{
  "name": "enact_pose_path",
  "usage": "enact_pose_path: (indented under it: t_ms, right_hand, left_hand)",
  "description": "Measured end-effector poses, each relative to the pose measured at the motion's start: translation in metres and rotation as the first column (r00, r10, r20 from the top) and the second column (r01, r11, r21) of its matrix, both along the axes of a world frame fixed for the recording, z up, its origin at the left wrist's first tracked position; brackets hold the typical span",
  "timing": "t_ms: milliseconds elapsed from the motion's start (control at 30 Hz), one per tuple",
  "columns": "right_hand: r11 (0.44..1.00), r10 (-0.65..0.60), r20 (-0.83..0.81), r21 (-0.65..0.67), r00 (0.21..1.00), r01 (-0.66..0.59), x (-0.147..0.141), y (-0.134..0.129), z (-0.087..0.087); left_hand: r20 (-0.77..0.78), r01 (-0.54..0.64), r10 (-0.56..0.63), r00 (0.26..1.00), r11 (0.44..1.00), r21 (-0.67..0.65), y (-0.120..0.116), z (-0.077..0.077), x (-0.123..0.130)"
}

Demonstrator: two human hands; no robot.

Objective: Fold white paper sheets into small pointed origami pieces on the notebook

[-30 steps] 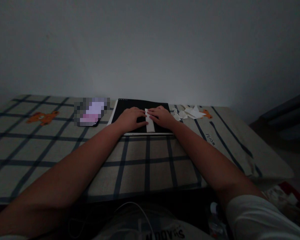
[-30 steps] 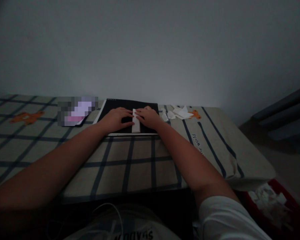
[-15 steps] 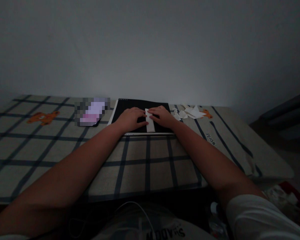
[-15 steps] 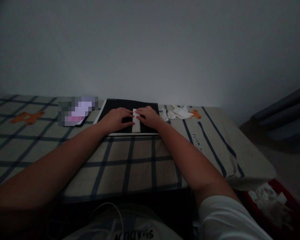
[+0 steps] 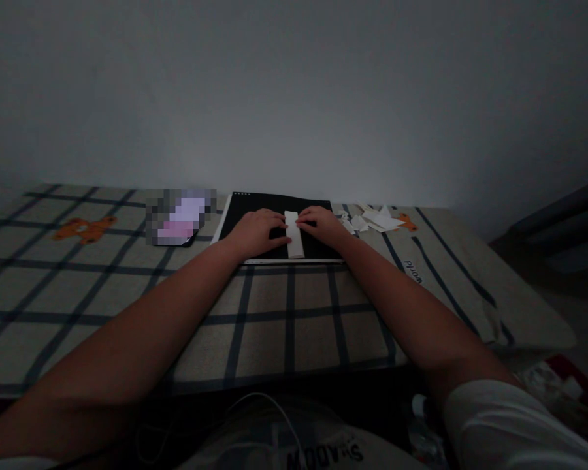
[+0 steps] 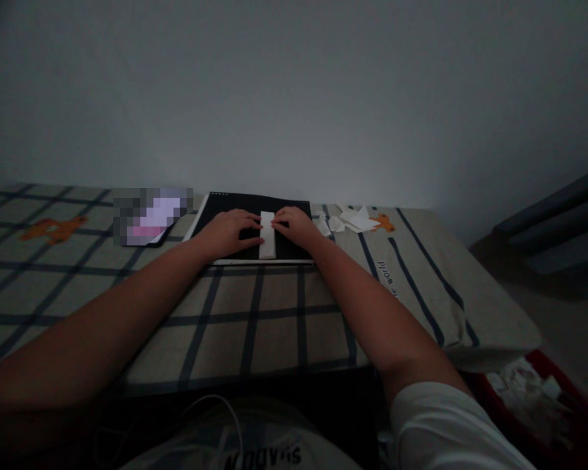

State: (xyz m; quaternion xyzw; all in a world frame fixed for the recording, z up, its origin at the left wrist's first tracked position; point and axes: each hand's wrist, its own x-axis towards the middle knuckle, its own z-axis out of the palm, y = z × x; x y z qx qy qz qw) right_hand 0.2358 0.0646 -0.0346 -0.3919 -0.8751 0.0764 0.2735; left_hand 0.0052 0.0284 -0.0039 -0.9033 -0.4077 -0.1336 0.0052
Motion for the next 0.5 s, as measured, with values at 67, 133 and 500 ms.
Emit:
enact_pose_path:
  t_ms: [67, 133, 500]
  right_hand:
    - [1.000, -0.003, 0.015, -0.010, 1.000, 0.003, 0.0003, -0.0008, 0.0016]
    - [1.000, 0.000, 0.030, -0.021, 1.000, 0.001, 0.0005, -0.0016, 0.0034]
    - [0.994, 0.080, 0.041, -0.073, 0.996, -0.077, 0.0082, 0.0009, 0.0022]
  left_hand:
    - [-0.004, -0.008, 0.008, 1.000, 1.000, -0.002, -0.0003, 0.0008, 0.0003]
    - [-0.007, -0.016, 0.016, 1.000, 1.000, -0.006, -0.0010, 0.0023, 0.0009]
    - [-0.017, -0.037, 0.036, 0.999, 0.999, -0.023, -0.0014, 0.0030, 0.0017]
